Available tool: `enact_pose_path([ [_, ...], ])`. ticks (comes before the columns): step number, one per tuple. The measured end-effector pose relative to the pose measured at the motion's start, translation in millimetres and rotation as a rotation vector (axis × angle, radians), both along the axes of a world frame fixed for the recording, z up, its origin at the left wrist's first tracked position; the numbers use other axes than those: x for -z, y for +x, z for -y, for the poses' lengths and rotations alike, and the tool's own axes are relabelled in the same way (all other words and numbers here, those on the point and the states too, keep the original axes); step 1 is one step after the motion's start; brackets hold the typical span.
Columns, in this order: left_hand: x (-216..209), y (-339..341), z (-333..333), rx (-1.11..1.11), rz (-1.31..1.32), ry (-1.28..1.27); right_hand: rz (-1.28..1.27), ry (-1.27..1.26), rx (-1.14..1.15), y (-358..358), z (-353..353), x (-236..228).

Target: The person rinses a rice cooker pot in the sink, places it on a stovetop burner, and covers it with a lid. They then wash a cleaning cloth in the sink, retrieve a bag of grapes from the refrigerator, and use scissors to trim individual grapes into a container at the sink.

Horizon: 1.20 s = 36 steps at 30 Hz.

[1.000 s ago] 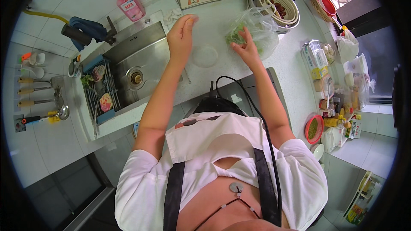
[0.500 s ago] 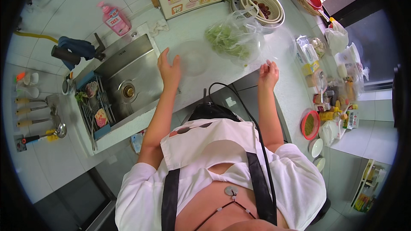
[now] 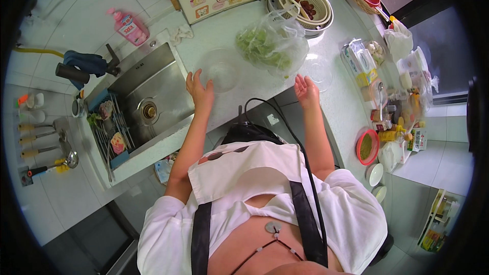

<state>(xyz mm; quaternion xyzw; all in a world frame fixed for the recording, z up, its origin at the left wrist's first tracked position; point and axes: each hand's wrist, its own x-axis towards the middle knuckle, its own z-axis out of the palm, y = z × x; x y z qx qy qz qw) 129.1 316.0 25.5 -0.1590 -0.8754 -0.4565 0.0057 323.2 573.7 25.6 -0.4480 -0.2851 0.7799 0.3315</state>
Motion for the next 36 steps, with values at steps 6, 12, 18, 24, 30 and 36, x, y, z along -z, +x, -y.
enact_pose_path([
  [6,-18.1,4.6,0.8,-0.004,-0.124,-0.003,0.595,1.73,-0.471,-62.2,-1.0,-73.2],
  [12,-43.4,6.0,-19.9,0.124,-0.32,0.022,1.273,1.918,-0.837,-98.5,-2.6,-85.5],
  [18,-62.2,8.9,-53.4,0.416,-0.485,0.065,1.026,1.6,-1.364,-71.4,9.4,-59.1],
  [24,-64.3,21.6,-109.9,0.914,-0.29,0.11,0.72,1.629,-1.459,-41.3,35.6,-62.6],
  [30,-28.7,10.5,-154.3,1.082,-0.192,-0.243,0.837,1.508,-1.299,-16.7,11.1,-48.7],
  [36,-35.9,-9.3,-163.3,0.891,-0.244,-0.702,0.694,1.087,-0.796,-27.3,-28.9,-55.1],
])
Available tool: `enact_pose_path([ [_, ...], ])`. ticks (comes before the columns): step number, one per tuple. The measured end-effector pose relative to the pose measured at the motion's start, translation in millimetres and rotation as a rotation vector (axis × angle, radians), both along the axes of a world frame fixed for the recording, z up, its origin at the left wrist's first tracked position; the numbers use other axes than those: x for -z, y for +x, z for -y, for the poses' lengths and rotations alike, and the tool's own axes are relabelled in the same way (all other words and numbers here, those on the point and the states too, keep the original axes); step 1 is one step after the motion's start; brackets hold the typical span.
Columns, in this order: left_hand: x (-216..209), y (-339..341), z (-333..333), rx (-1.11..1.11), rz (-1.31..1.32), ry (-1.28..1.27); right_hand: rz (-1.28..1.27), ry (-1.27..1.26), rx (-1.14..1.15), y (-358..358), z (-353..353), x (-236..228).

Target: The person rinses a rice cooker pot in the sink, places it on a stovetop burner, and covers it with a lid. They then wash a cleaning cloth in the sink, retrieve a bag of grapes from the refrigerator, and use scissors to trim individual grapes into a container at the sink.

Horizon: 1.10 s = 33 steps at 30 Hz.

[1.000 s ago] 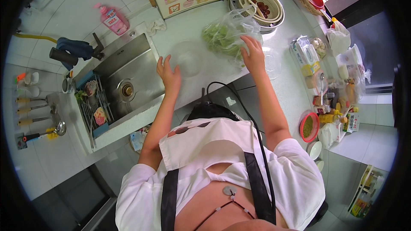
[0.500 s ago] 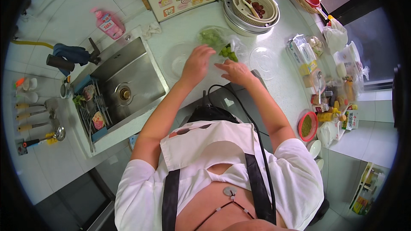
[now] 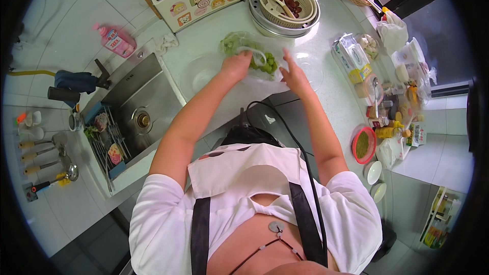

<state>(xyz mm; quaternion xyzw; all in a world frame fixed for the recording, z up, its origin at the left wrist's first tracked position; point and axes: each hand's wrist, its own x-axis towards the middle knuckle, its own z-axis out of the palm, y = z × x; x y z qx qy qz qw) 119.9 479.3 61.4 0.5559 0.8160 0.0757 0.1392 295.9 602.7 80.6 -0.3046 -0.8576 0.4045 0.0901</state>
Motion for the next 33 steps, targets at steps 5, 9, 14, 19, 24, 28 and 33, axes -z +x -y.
enact_pose_path([
  [5,-16.9,-28.5,-0.5,-0.341,0.04,0.103,-0.006,-0.116,0.141,-21.7,-32.8,-10.9],
  [9,-6.6,-52.3,-3.1,-0.461,-0.023,0.224,-0.053,-0.083,-0.029,-40.3,-36.1,-9.0],
  [14,-8.1,-41.6,-5.0,-0.27,0.0,0.298,-0.077,0.142,-0.249,-51.6,-30.5,-9.2],
  [19,3.6,-31.9,-12.2,-0.275,0.059,0.446,0.095,0.4,-0.28,-49.3,-35.8,-3.1],
  [24,12.1,-30.7,-16.0,-0.194,-0.053,0.459,0.248,0.377,-0.181,-39.5,-40.8,-8.0],
  [28,15.4,-31.4,-21.5,-0.051,-0.168,0.418,0.218,0.497,-0.265,-29.9,-37.8,-2.4],
  [33,20.8,-35.7,-29.6,0.061,-0.245,0.452,0.149,0.479,-0.295,-20.6,-30.9,9.8],
])
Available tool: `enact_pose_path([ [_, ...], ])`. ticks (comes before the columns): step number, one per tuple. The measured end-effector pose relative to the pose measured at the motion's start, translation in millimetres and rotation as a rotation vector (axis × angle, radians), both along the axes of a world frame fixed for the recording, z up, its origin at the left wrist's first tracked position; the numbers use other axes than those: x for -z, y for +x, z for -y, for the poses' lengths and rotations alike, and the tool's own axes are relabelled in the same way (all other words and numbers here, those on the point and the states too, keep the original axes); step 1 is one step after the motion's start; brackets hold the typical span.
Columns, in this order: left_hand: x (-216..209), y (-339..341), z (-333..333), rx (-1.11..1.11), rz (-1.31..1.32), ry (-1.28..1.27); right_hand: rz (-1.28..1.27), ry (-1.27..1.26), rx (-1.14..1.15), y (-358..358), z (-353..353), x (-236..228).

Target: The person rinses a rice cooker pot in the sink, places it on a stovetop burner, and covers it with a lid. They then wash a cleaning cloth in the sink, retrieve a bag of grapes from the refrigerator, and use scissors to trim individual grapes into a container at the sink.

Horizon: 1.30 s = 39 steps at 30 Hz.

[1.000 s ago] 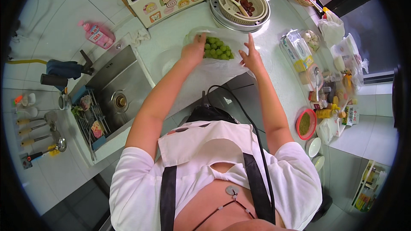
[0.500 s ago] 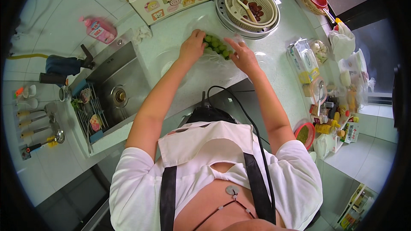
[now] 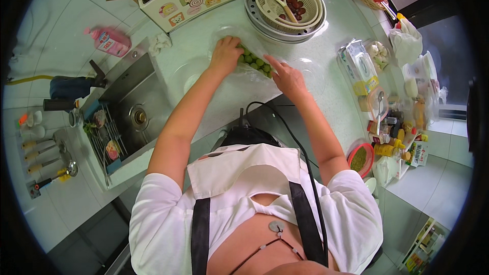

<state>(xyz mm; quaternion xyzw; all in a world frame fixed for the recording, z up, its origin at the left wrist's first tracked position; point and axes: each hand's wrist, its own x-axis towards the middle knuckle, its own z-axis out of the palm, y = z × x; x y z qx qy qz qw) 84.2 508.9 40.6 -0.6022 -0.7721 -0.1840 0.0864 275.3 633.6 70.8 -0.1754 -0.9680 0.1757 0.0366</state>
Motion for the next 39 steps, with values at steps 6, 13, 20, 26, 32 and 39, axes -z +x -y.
enact_pose_path([
  [6,0.2,-6.1,2.9,0.007,-0.032,-0.111,-0.139,-0.096,0.169,6.1,-3.4,0.1],
  [13,-3.2,-12.2,16.6,0.026,-0.017,-0.19,-0.166,-0.079,0.014,6.9,15.4,-6.9],
  [20,22.6,-16.6,19.5,-0.007,0.348,0.183,-0.332,-0.554,0.197,-44.7,15.6,-64.9],
  [26,7.8,-29.7,42.2,-0.286,0.823,0.538,-0.526,-0.153,0.197,-111.7,-14.7,-93.7],
  [32,-6.9,-27.1,61.3,-0.245,1.006,0.557,-0.666,-0.229,0.031,-232.8,-48.4,-101.5],
  [39,-38.8,-0.3,93.4,-0.172,1.023,0.362,-0.565,-1.079,0.412,-329.7,-51.9,-119.4],
])
